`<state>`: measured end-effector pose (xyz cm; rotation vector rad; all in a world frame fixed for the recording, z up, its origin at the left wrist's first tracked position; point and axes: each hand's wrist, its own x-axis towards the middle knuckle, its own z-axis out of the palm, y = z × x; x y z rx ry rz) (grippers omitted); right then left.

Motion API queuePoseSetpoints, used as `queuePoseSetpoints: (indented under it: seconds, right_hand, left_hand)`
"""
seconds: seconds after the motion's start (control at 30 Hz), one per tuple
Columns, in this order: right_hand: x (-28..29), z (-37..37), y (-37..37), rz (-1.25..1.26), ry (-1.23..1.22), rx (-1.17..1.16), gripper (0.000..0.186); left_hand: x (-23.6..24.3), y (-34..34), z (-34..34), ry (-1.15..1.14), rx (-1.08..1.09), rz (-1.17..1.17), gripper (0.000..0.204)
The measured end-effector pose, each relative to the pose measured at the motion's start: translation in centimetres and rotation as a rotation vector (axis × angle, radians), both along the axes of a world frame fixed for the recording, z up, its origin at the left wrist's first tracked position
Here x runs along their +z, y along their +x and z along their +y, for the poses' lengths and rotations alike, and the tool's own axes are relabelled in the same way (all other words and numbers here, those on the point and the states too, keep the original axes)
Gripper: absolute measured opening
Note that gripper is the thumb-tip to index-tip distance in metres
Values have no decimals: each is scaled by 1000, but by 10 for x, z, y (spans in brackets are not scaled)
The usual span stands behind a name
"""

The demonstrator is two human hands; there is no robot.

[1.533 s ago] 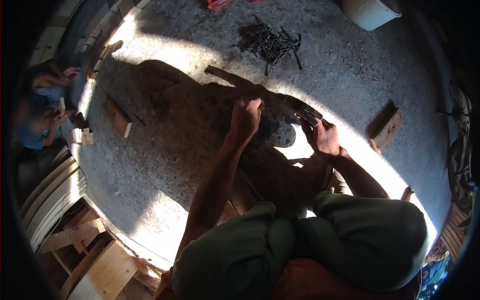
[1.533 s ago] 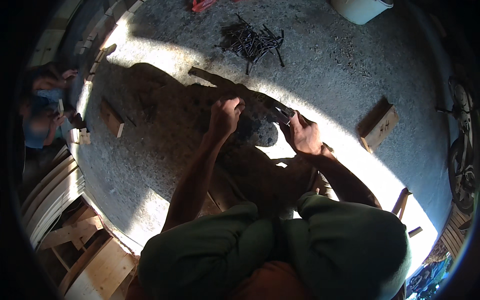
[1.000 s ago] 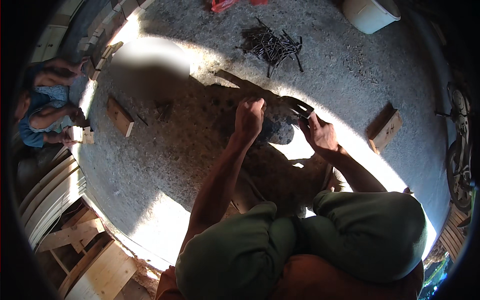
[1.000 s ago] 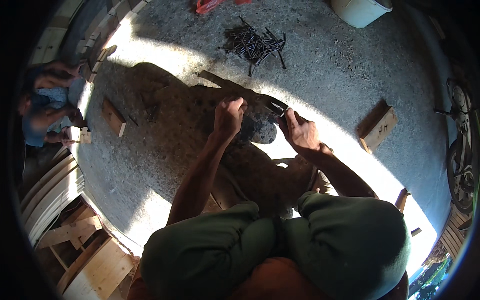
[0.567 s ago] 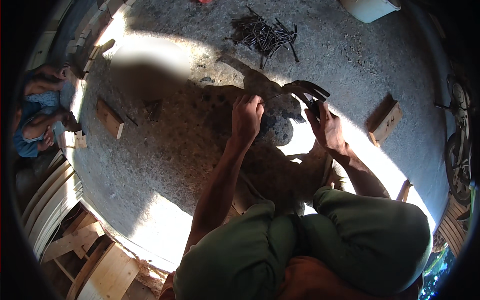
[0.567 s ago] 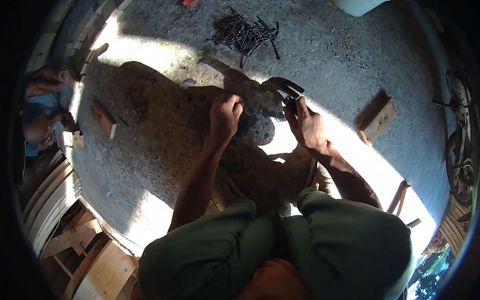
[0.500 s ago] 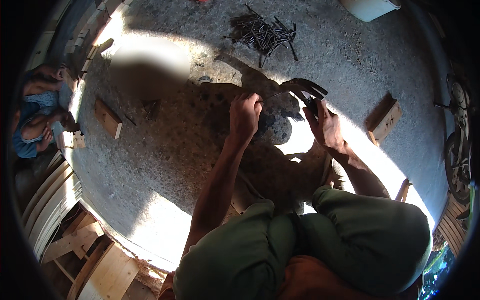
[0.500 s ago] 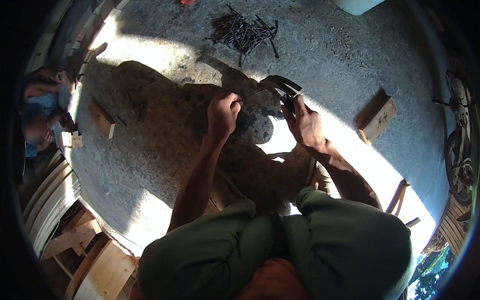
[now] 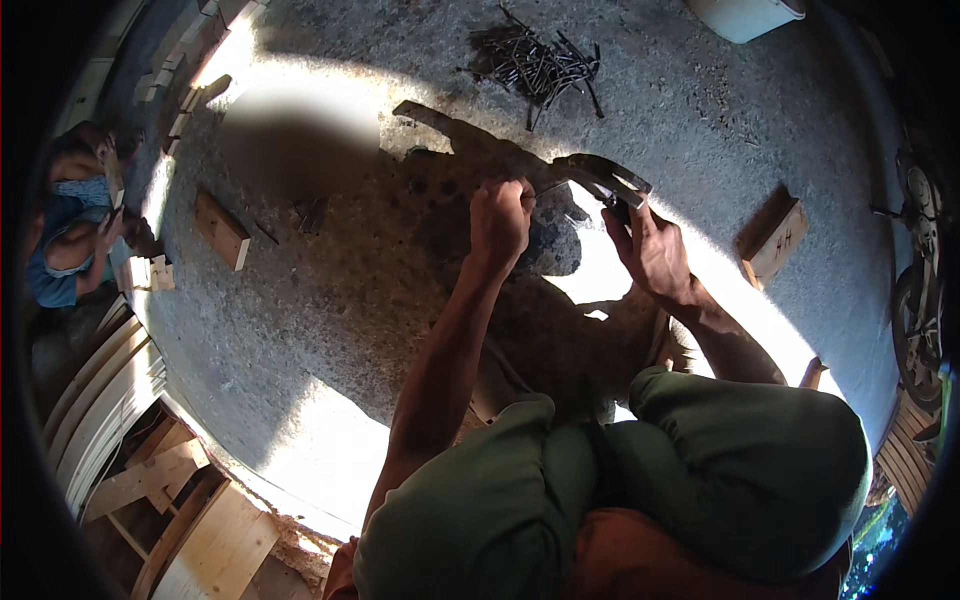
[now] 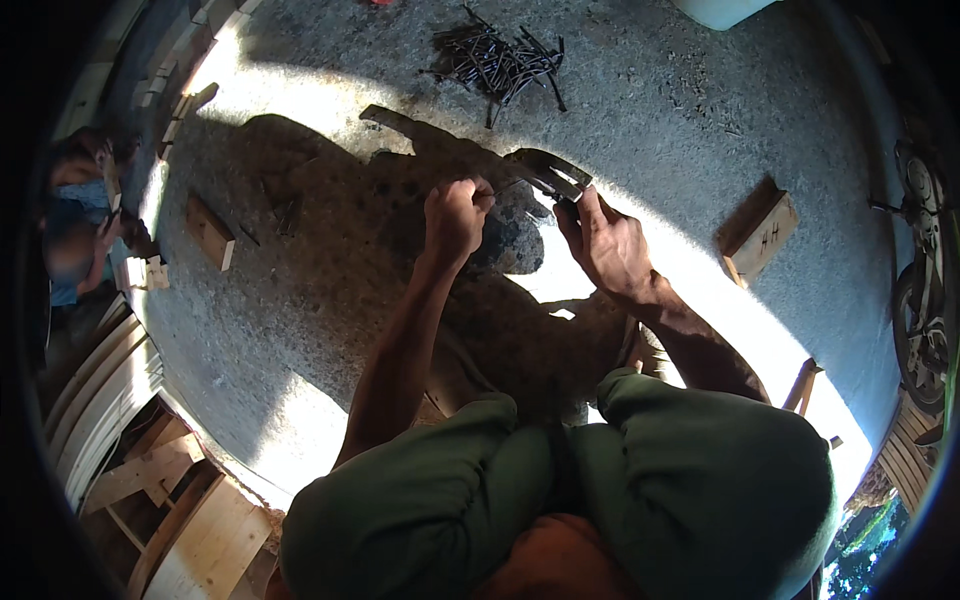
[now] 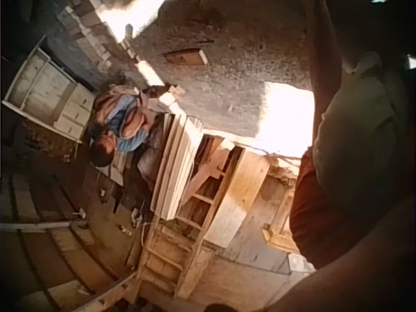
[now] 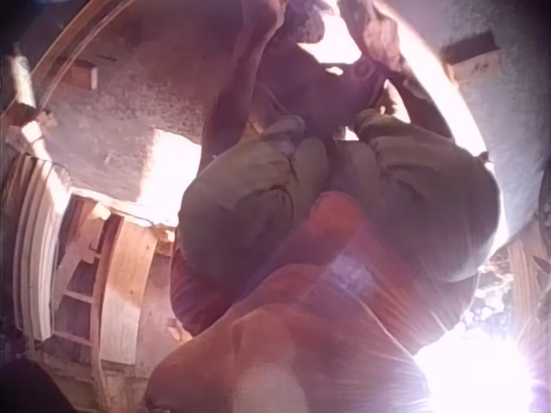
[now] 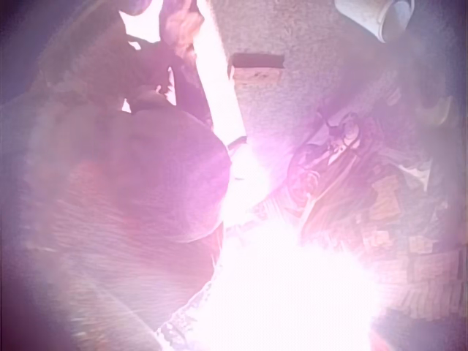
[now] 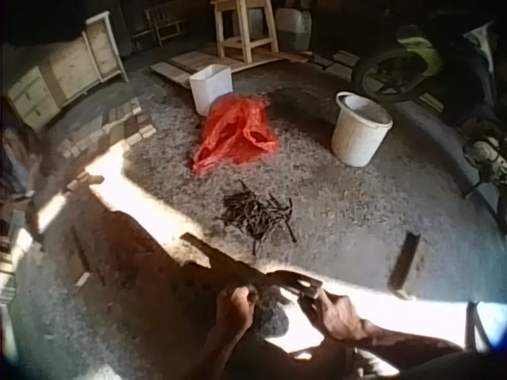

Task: Removing nails from scraps of wood using a hammer and a pry bar.

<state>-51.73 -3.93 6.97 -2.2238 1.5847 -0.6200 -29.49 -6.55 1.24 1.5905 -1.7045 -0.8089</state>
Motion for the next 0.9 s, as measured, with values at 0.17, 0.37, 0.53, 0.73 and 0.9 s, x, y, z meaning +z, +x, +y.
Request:
queuePoseSetpoints:
  seconds: [0.17,0.37,0.53,0.73,0.9]
  right_hand:
    - [-2,-4,1,65,-38,18,27]
    - [-8,-6,2,58,-9,22,25]
    - [-13,-3,-8,128,-53,42,28]
    - [-10,-6,-8,-67,-351,57,34]
    - [-29,7,-5,130,-155,13,37]
  left_hand:
    - [6,3,-4,120,-19,20,6]
    - [7,8,-5,157,-55,-55,5]
    - [3,1,-4,124,-25,12,2]
    - [4,1,-2,157,-62,-67,10]
    - [-1,7,-2,185,-79,-176,14]
